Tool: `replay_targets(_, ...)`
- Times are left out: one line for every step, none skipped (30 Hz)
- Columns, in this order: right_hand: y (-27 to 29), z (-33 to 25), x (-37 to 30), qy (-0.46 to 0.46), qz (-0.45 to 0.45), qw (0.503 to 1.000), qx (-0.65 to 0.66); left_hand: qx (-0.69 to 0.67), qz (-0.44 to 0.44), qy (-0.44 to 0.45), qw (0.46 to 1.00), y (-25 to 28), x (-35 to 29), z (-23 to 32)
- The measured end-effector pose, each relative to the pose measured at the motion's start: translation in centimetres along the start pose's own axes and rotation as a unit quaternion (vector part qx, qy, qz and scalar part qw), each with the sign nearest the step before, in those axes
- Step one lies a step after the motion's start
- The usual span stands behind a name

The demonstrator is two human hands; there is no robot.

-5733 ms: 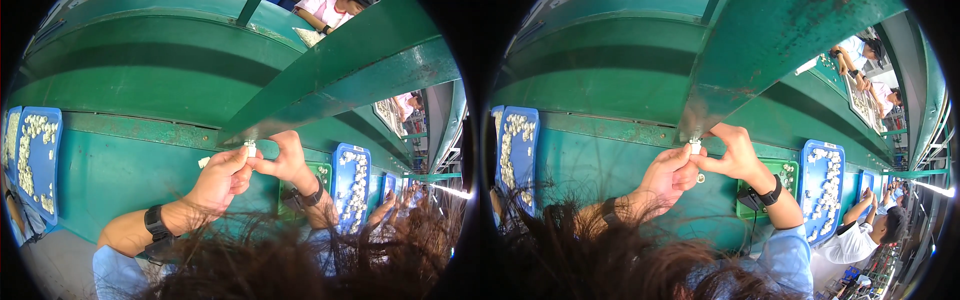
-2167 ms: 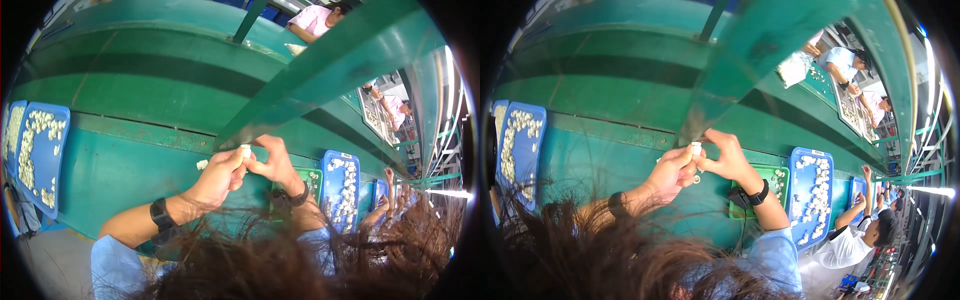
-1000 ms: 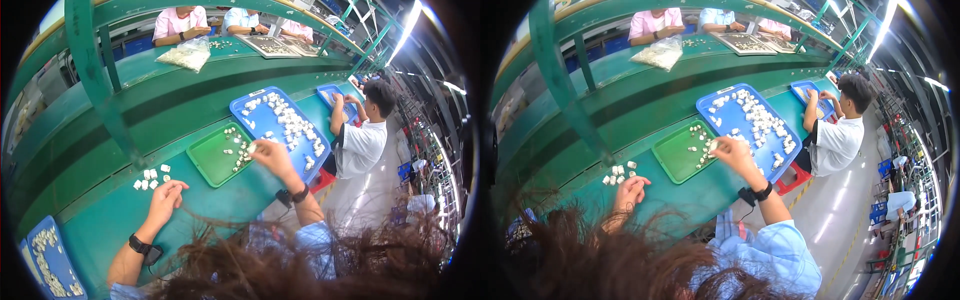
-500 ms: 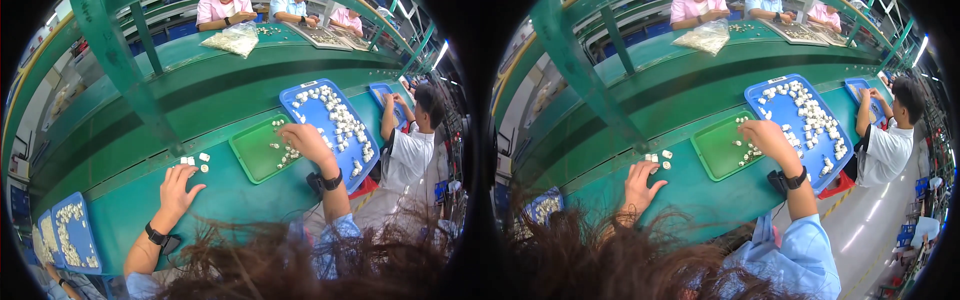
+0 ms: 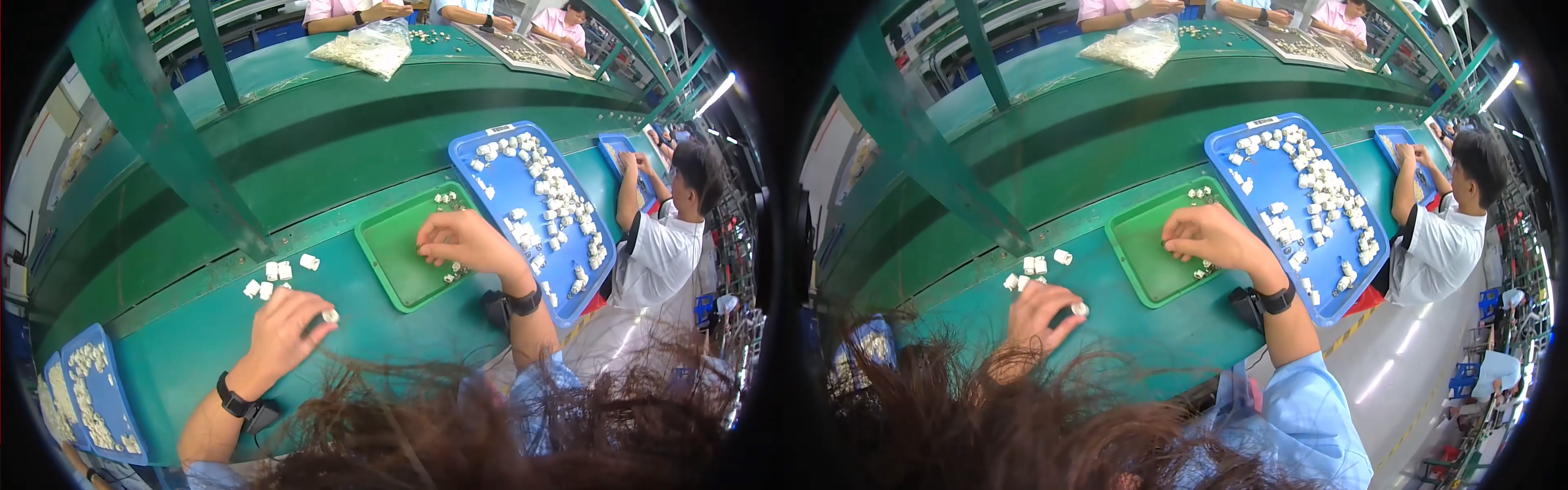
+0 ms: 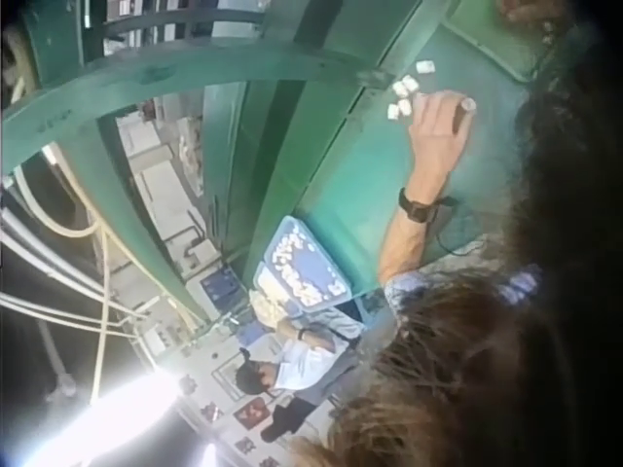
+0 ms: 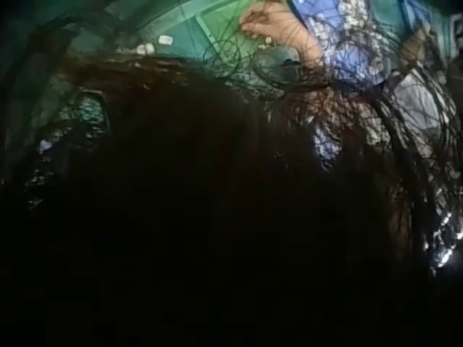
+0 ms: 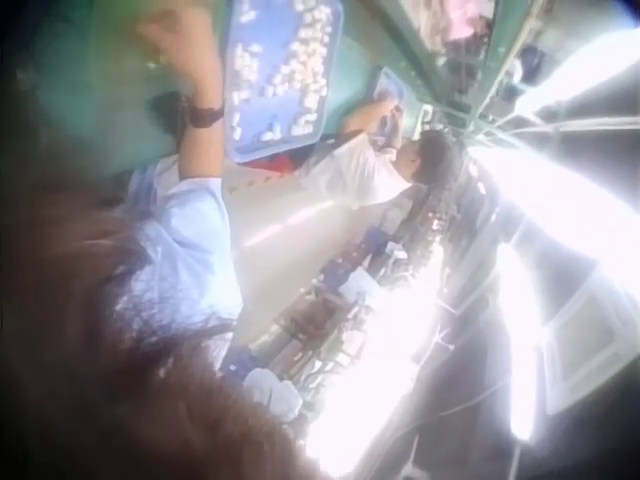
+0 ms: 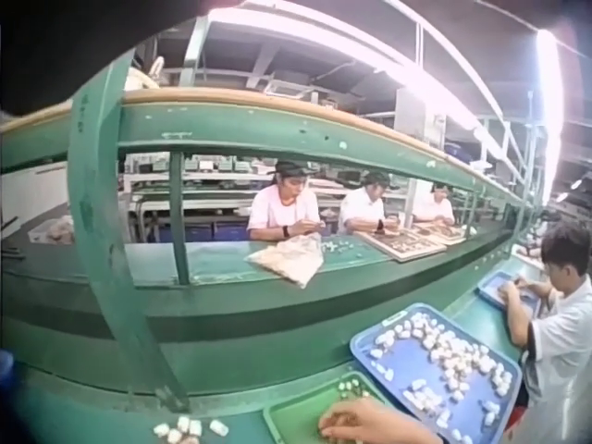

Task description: Assembling small white components on a production line.

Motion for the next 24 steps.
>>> replay_targets(-0.5,0.0,-0.3,-0.024,-0.014,0.994,0.105,-0.003,0.005,0.002,1.0,-0.3,0.1,0.3)
replay_targets(-1.4,-0.1,-0.2,-0.03,-0.025,0.994,0.102,-0.024,-0.018,-0.003,1.0,-0.6,-0.4,0.6)
replay_targets(-2.4,-0.6,-0.1,-0.008,-0.037,0.992,0.119,-0.046,-0.039,-0.009,0.998,-1.0,-0.7,0.9)
replay_targets(-3.3,-1.2,0.0,0.013,-0.049,0.989,0.136,-0.067,-0.059,-0.015,0.996,-1.3,-1.1,1.2)
replay_targets(-3.9,-1.8,-0.1,0.037,-0.06,0.985,0.155,-0.068,-0.055,-0.006,0.996,-1.2,-1.1,1.5)
replay_targets(-4.3,-2.1,-0.1,0.035,-0.069,0.985,0.152,-0.067,-0.046,-0.002,0.997,-0.9,-0.9,1.6)
replay_targets(-4.7,-2.5,-0.3,0.039,-0.1,0.982,0.158,-0.066,-0.038,-0.003,0.997,-0.7,-0.6,1.8)
replay_targets(-5.1,-2.9,-0.5,0.043,-0.13,0.977,0.163,-0.065,-0.03,-0.004,0.997,-0.4,-0.4,1.9)
replay_targets(-5.6,-3.4,-0.7,0.048,-0.161,0.971,0.168,-0.064,-0.025,0.001,0.998,-0.2,-0.4,2.0)
replay_targets(-6.3,-4.0,-0.9,0.047,-0.167,0.97,0.168,-0.1,-0.007,0.03,0.995,0.2,-0.6,1.9)
replay_targets(-7.6,-4.6,-0.8,0.017,-0.187,0.962,0.199,-0.134,0.012,0.06,0.989,0.5,-0.8,1.8)
replay_targets(-8.9,-5.3,-1.1,-0.013,-0.204,0.951,0.231,-0.168,0.028,0.086,0.982,0.8,-1.1,2.0)
replay_targets(-10.0,-5.7,-1.4,-0.043,-0.22,0.938,0.263,-0.166,0.028,0.09,0.982,0.8,-1.5,2.3)
replay_targets(-10.8,-5.9,-1.7,-0.044,-0.225,0.937,0.265,-0.205,0.023,0.108,0.973,0.5,-2.0,2.6)
replay_targets(-11.4,-6.2,-1.7,-0.019,-0.215,0.946,0.244,-0.242,0.019,0.123,0.962,0.2,-2.4,2.7)
replay_targets(-11.9,-6.4,-1.8,0.006,-0.204,0.953,0.223,-0.278,0.015,0.139,0.95,0.0,-2.7,2.9)
replay_targets(-12.3,-6.5,-1.8,0.031,-0.193,0.96,0.203,-0.275,0.015,0.143,0.951,0.2,-2.9,3.0)
replay_targets(-12.6,-6.5,-1.9,0.031,-0.196,0.958,0.206,-0.286,-0.002,0.176,0.942,0.2,-3.1,2.9)
replay_targets(-12.7,-6.6,-2.0,0.059,-0.183,0.963,0.188,-0.298,-0.019,0.208,0.932,0.2,-3.3,2.8)
replay_targets(-12.6,-6.7,-2.1,0.088,-0.171,0.967,0.168,-0.309,-0.034,0.24,0.92,0.0,-3.4,2.7)
replay_targets(-12.5,-6.7,-2.1,0.116,-0.157,0.969,0.148,-0.307,-0.034,0.243,0.92,-0.1,-3.5,2.7)
replay_targets(-12.6,-6.6,-2.2,0.117,-0.158,0.969,0.151,-0.349,-0.013,0.247,0.904,-0.4,-3.5,2.6)
replay_targets(-12.6,-6.4,-2.2,0.113,-0.155,0.968,0.161,-0.391,0.007,0.25,0.886,-0.7,-3.6,2.4)
replay_targets(-12.7,-6.2,-2.3,0.109,-0.151,0.967,0.171,-0.431,0.026,0.253,0.866,-0.8,-3.7,2.3)
Point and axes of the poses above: each hand's wrist, its own x-axis towards the middle knuckle, its own y-axis out of the back of the hand, z = x × y, the point moved 4 cm from there along x, towards the middle knuckle, and after that the axes turned 3 degrees about z, right-handed, at the moved point
